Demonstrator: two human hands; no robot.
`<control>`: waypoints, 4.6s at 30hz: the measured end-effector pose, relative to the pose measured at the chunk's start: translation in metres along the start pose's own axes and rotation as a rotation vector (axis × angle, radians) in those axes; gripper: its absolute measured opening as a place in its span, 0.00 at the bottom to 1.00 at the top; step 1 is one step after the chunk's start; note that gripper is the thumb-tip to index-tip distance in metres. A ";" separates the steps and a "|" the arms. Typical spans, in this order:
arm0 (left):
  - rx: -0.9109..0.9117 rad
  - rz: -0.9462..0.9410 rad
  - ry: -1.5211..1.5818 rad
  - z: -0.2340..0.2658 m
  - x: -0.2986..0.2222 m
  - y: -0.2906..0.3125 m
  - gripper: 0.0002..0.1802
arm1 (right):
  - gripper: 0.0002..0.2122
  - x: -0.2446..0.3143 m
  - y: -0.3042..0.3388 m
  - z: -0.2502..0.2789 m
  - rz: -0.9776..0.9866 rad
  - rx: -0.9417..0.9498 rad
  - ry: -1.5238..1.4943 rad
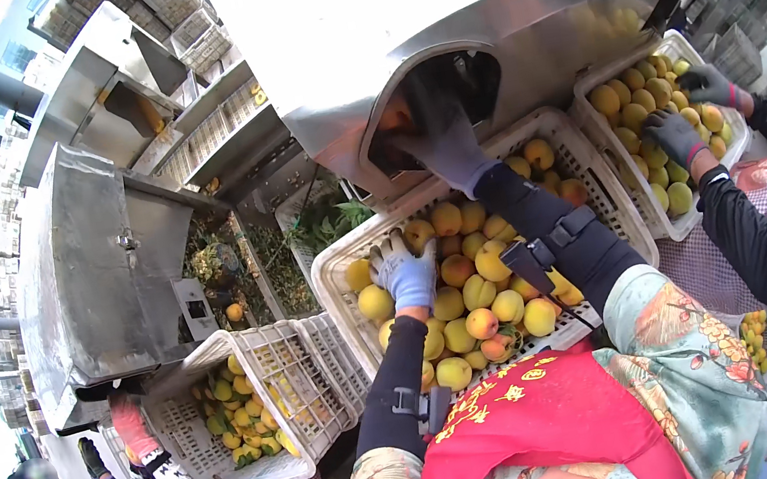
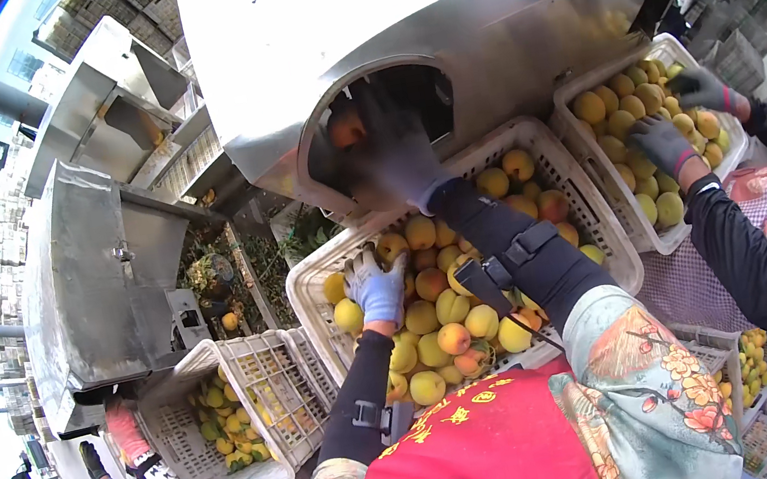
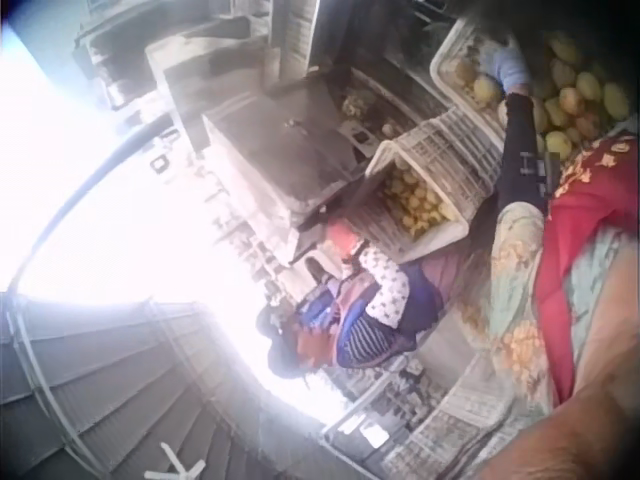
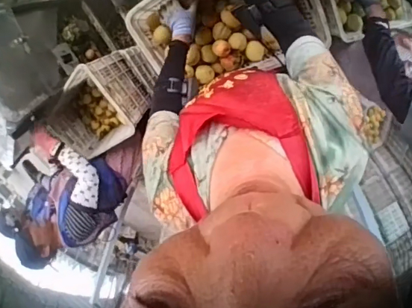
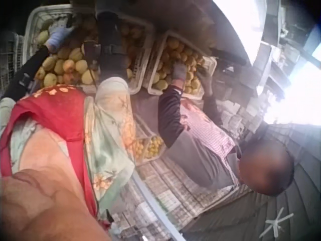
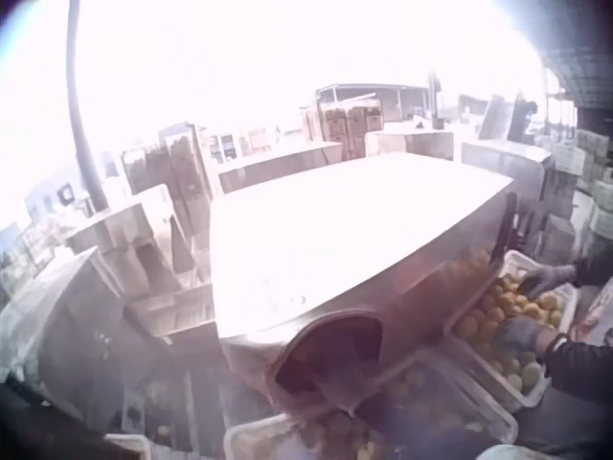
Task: Sorting fruit and placing them into a sorting machine for processing.
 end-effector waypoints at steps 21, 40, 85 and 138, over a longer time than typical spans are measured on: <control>0.507 0.323 2.264 0.037 -0.067 0.040 0.33 | 0.44 0.005 0.140 0.076 -0.035 0.361 -0.100; 0.320 0.377 2.349 0.059 -0.036 0.023 0.24 | 0.38 0.021 0.014 -0.001 0.061 -0.002 0.112; 0.385 -0.869 -0.123 0.027 -0.031 0.124 0.33 | 0.29 -0.004 0.084 0.016 -0.114 0.618 0.141; 0.395 0.358 2.236 0.053 -0.035 0.030 0.31 | 0.30 0.045 0.089 0.037 -0.004 0.561 -0.410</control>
Point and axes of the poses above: each hand's wrist, its own y-axis away from the middle knuckle, its own z-axis out of the back of the hand, x = y × z, the point moved 4 cm from there along -y, towards the middle knuckle, and after that the axes turned 5 degrees about -z, right-handed, at the moved point
